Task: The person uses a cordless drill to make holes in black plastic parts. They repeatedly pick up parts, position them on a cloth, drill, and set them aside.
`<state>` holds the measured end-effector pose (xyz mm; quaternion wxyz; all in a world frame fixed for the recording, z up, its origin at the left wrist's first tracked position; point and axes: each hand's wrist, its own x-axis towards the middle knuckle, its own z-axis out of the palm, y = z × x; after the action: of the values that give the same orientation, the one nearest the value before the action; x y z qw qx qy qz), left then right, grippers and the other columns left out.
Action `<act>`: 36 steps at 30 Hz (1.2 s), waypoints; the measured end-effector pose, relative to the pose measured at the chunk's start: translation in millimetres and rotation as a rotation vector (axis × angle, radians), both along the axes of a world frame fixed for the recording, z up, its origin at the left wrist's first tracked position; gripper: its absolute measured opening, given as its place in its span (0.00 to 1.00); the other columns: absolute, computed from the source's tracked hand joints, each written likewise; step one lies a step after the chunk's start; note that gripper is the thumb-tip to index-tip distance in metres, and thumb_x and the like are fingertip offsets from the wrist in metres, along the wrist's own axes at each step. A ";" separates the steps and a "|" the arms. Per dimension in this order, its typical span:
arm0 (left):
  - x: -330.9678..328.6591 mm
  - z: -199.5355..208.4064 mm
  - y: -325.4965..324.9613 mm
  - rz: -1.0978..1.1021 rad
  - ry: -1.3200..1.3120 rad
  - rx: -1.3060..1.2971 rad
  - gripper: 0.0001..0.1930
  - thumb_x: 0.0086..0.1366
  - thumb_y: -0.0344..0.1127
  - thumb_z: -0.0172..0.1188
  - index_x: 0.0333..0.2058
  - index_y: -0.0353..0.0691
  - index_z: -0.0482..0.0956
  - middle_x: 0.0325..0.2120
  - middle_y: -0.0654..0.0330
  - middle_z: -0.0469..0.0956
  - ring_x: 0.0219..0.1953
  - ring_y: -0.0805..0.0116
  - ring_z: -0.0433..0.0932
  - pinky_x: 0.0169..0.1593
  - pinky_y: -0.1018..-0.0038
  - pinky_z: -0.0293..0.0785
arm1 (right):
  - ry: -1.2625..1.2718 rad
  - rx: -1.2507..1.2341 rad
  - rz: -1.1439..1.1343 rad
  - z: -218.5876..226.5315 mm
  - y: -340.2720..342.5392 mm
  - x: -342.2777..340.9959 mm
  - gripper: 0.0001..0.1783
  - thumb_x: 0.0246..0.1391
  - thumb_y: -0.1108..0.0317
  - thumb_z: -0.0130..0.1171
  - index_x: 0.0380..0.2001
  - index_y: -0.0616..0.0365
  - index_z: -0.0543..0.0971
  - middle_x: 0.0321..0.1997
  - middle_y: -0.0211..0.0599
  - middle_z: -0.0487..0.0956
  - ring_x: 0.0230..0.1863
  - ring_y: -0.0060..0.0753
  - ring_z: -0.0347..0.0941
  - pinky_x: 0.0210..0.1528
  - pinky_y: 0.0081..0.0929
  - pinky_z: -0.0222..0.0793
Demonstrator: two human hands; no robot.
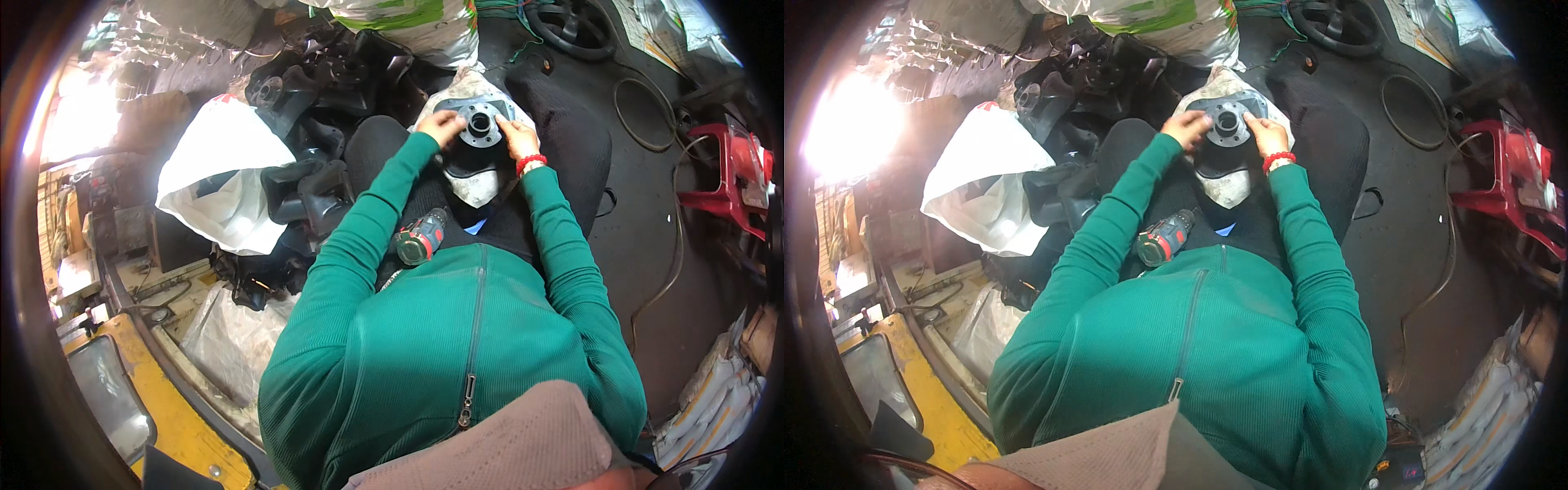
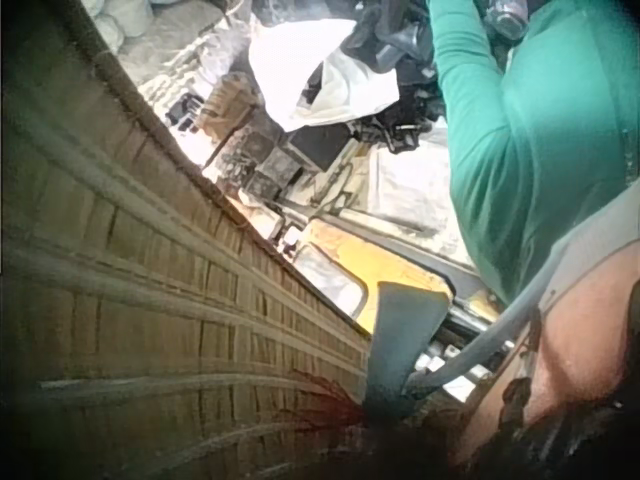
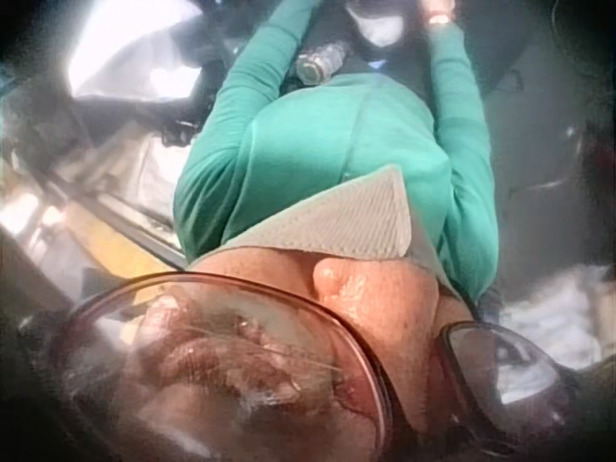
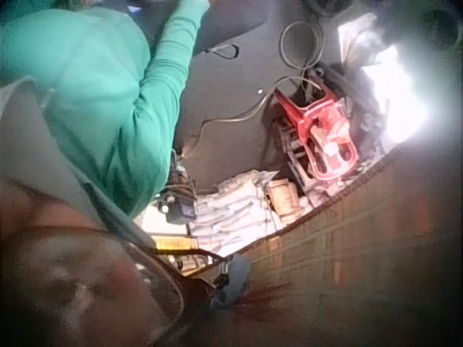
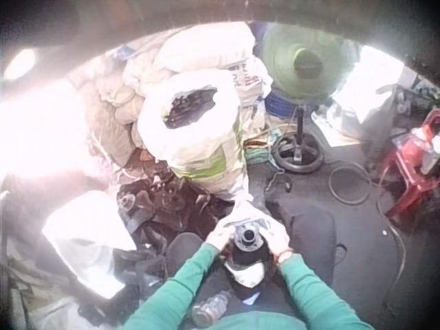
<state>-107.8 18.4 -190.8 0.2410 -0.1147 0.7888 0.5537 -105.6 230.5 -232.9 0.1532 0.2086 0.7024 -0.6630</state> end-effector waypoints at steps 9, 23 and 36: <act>11.9 -21.8 -1.7 0.034 -0.230 0.133 0.25 0.58 0.45 0.66 0.47 0.32 0.73 0.28 0.59 0.80 0.26 0.73 0.80 0.26 0.76 0.73 | 0.169 0.153 0.063 11.8 -9.8 -20.5 0.20 0.44 0.53 0.69 0.30 0.61 0.83 0.28 0.32 0.82 0.30 0.20 0.74 0.37 0.21 0.68; 178.9 139.7 -99.4 -0.730 0.185 -0.540 0.38 0.47 0.34 0.64 0.60 0.44 0.64 0.47 0.52 0.72 0.49 0.52 0.73 0.52 0.63 0.70 | -0.106 -0.771 -0.347 24.3 17.3 -13.7 0.14 0.55 0.63 0.57 0.41 0.60 0.78 0.22 0.23 0.68 0.20 0.15 0.61 0.17 0.16 0.54; 126.8 200.6 -59.9 -0.289 0.331 -0.183 0.35 0.49 0.28 0.69 0.57 0.37 0.66 0.50 0.55 0.74 0.48 0.66 0.76 0.53 0.71 0.71 | -0.138 -1.233 -0.137 76.1 9.1 59.9 0.23 0.60 0.76 0.50 0.59 0.63 0.64 0.56 0.45 0.71 0.56 0.38 0.71 0.53 0.30 0.74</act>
<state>19.0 -41.5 9.7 0.1737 0.0705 0.8726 0.4509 -45.7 239.6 -156.8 0.2476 0.1688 0.1639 -0.9399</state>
